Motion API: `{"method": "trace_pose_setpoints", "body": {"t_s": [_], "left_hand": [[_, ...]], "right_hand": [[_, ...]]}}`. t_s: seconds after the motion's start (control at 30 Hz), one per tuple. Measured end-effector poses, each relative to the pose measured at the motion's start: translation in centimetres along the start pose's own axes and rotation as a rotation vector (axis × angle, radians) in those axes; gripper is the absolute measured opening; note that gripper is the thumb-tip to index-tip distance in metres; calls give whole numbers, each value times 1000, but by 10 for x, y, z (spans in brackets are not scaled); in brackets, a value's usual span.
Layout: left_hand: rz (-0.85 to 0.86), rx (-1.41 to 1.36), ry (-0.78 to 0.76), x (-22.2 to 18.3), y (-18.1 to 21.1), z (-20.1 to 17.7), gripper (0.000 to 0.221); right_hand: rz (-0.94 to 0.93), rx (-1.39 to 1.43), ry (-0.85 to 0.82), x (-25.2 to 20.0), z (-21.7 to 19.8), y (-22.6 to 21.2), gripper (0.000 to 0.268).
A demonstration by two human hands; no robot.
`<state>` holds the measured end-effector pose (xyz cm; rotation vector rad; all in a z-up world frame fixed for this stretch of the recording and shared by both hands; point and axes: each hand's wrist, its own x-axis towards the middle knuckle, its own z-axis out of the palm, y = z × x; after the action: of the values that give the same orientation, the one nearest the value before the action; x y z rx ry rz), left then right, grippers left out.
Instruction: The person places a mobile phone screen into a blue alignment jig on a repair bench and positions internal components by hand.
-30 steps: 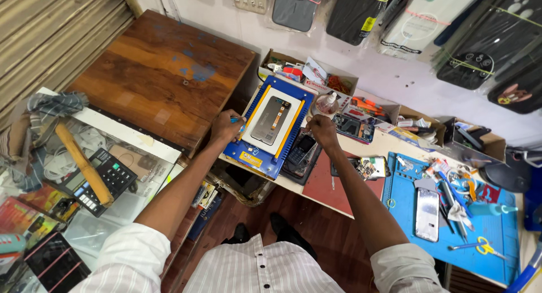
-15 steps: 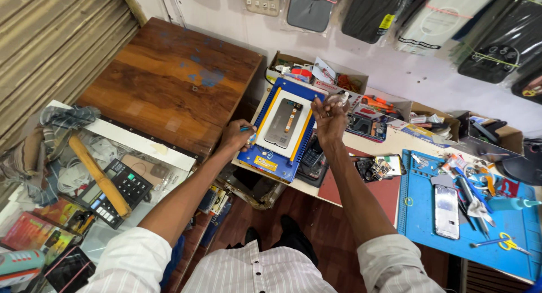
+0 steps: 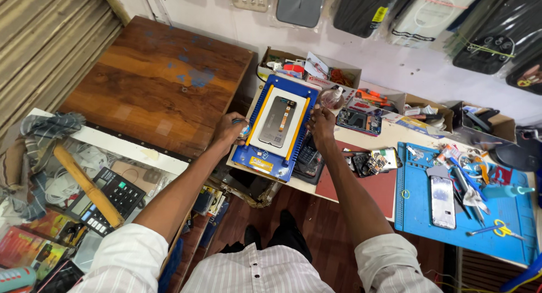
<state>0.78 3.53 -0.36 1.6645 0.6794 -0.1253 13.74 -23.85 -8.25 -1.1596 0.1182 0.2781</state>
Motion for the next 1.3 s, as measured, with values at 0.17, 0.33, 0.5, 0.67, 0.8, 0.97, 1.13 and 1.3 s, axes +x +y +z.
{"method": "trace_pose_setpoints", "body": {"t_s": [0.17, 0.33, 0.5, 0.67, 0.8, 0.97, 1.13, 1.3], "left_hand": [[21, -9, -5, 4, 2, 2, 15], [6, 64, 5, 0, 13, 4, 15], [32, 62, -8, -1, 15, 4, 14], [21, 59, -4, 2, 5, 9, 15], [46, 106, 25, 0, 1, 10, 14], [99, 137, 40, -5, -2, 13, 15], [146, 134, 37, -13, -4, 14, 19], [169, 119, 18, -20, -6, 15, 20]], "right_hand": [[32, -62, 8, -3, -8, -2, 30], [43, 10, 6, -16, -8, 1, 29], [56, 10, 24, -30, -7, 1, 28], [41, -28, 42, -50, 0, -2, 32], [28, 47, 25, -65, 3, -4, 31], [53, -30, 90, -83, 4, 2, 32], [62, -11, 86, -93, 3, 10, 32], [81, 6, 77, -101, 4, 17, 31]]}}
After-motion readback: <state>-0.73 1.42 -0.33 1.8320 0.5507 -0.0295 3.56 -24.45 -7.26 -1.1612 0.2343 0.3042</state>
